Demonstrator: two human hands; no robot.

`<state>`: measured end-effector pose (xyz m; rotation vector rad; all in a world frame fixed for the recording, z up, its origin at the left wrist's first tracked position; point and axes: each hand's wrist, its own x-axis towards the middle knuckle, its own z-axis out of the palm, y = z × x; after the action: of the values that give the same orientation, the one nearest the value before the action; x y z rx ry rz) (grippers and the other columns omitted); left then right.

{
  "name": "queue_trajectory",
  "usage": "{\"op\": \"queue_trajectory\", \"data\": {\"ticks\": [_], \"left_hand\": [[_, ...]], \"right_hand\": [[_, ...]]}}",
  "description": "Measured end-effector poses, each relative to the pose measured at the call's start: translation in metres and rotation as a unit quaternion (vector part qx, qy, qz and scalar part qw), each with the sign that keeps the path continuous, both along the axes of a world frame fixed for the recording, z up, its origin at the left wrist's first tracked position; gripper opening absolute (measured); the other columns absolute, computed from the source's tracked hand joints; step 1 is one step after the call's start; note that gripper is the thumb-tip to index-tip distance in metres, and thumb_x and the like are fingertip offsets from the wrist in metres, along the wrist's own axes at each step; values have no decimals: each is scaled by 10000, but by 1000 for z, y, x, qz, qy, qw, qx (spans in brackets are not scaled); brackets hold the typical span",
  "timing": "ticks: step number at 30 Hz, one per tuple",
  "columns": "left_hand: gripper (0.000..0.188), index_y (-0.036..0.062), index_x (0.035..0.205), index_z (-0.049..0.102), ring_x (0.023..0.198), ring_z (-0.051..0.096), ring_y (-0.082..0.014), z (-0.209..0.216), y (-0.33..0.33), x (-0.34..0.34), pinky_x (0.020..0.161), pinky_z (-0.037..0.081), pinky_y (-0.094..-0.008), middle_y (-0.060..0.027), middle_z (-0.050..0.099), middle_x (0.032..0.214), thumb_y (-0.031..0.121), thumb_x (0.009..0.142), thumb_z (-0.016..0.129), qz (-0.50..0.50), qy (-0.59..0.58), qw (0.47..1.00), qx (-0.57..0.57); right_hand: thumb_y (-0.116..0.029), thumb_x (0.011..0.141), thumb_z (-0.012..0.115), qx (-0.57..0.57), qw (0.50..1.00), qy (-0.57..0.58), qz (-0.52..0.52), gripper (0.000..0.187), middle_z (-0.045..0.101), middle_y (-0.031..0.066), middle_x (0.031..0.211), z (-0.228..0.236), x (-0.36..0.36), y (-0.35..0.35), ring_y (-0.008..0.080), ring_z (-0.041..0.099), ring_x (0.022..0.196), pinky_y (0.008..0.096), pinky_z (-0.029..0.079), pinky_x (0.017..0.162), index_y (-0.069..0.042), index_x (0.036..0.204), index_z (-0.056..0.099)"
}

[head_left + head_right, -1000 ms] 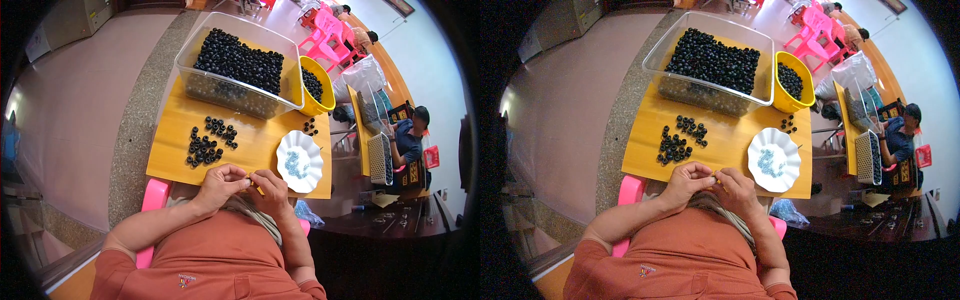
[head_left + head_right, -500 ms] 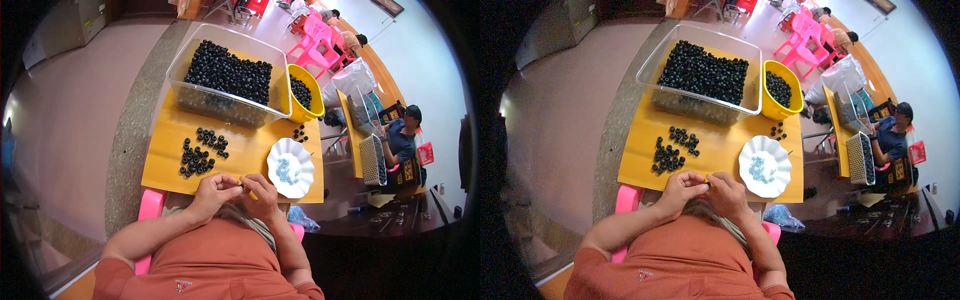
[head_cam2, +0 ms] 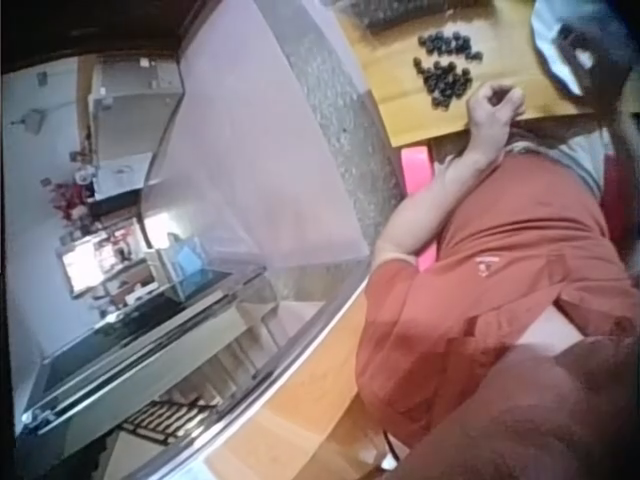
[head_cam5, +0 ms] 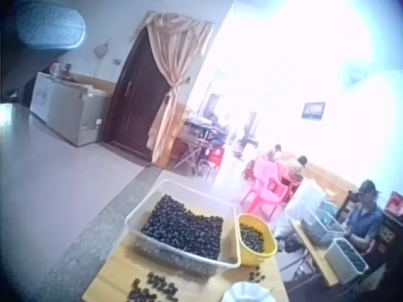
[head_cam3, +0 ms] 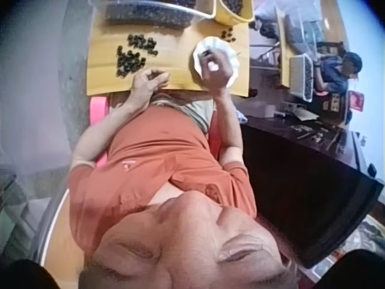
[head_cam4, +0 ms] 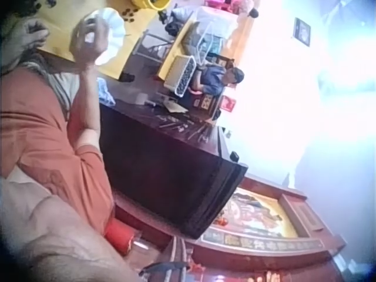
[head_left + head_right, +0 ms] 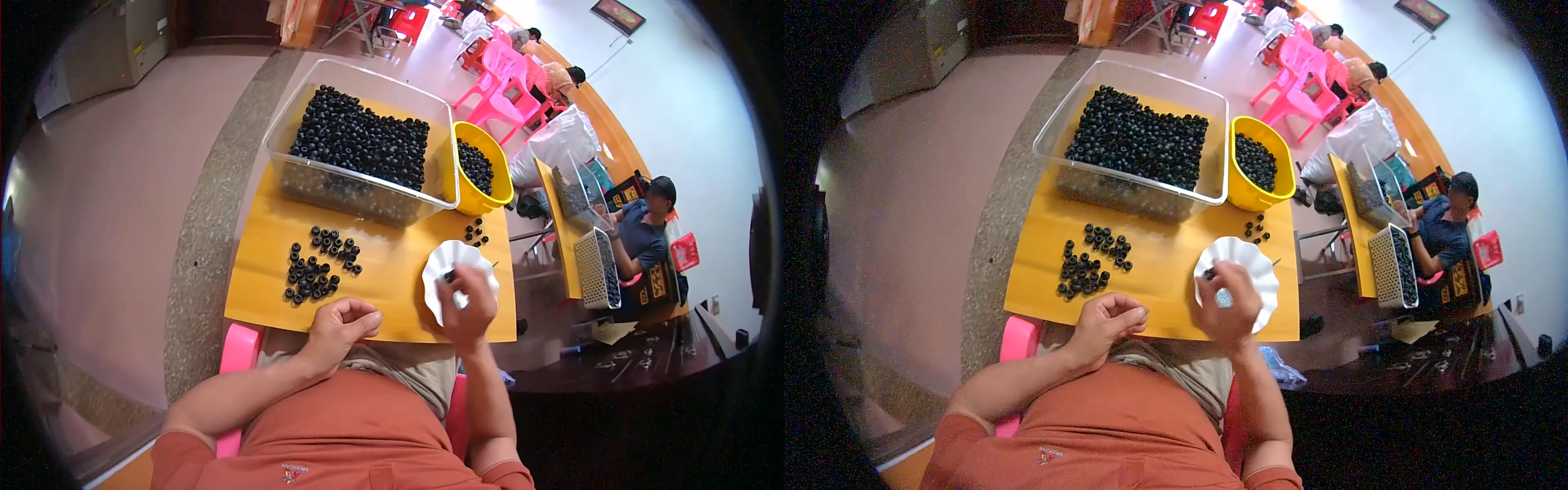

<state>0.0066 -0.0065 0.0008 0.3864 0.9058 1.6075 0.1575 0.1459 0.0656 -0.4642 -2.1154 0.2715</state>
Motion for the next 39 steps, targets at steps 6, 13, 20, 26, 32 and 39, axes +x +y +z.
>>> {"op": "queue_trajectory", "data": {"ticks": [6, 13, 20, 26, 32, 39], "left_hand": [[129, -13, 958, 592, 768, 610, -113, -1, 0, 0, 709, 519, -234, -79, 637, 881, 60, 874, 656, -3, 8, 1000, 0], [140, -29, 973, 588, 787, 611, -125, -2, -3, -1, 734, 531, -257, -81, 630, 887, 52, 878, 650, -13, 2, 1000, -3], [125, -18, 961, 603, 796, 620, -122, -3, -2, 0, 736, 539, -258, -79, 642, 899, 56, 874, 653, -11, 0, 1000, -14], [142, -19, 975, 607, 787, 623, -120, -5, -2, -1, 735, 542, -253, -75, 643, 892, 65, 872, 657, -12, 4, 1000, -3], [153, -29, 991, 605, 785, 620, -120, -2, -3, 0, 730, 538, -250, -74, 639, 913, 65, 878, 649, -19, 18, 1000, -13], [156, -31, 992, 613, 771, 609, -101, -6, -1, 0, 717, 526, -235, -59, 639, 895, 69, 877, 650, -30, 43, 999, -5]], "right_hand": [[-37, 874, 654, 2, 993, 84, -85, 241, 593, 51, 810, 38, 4, 73, 64, 565, 625, 198, 445, 538, 30, 1094, 582], [-78, 867, 659, -11, 985, 121, -126, 235, 613, 96, 898, 57, -12, 148, 132, 581, 687, 246, 462, 602, 43, 1062, 610], [-164, 826, 676, -30, 974, -23, -225, 302, 664, 141, 903, 44, 0, 198, 239, 640, 774, 337, 491, 695, 38, 1050, 649], [-89, 869, 645, -104, 987, 12, -123, 175, 641, 67, 791, 23, 2, 147, 93, 598, 614, 221, 533, 498, 43, 984, 661], [-60, 856, 668, -175, 982, -3, -63, 126, 628, 45, 818, -19, 17, 110, 68, 569, 602, 202, 478, 515, 15, 957, 672], [20, 831, 654, -182, 981, -63, 16, 77, 613, 56, 822, -28, 1, 57, 81, 559, 626, 213, 440, 535, 24, 908, 648]]}}
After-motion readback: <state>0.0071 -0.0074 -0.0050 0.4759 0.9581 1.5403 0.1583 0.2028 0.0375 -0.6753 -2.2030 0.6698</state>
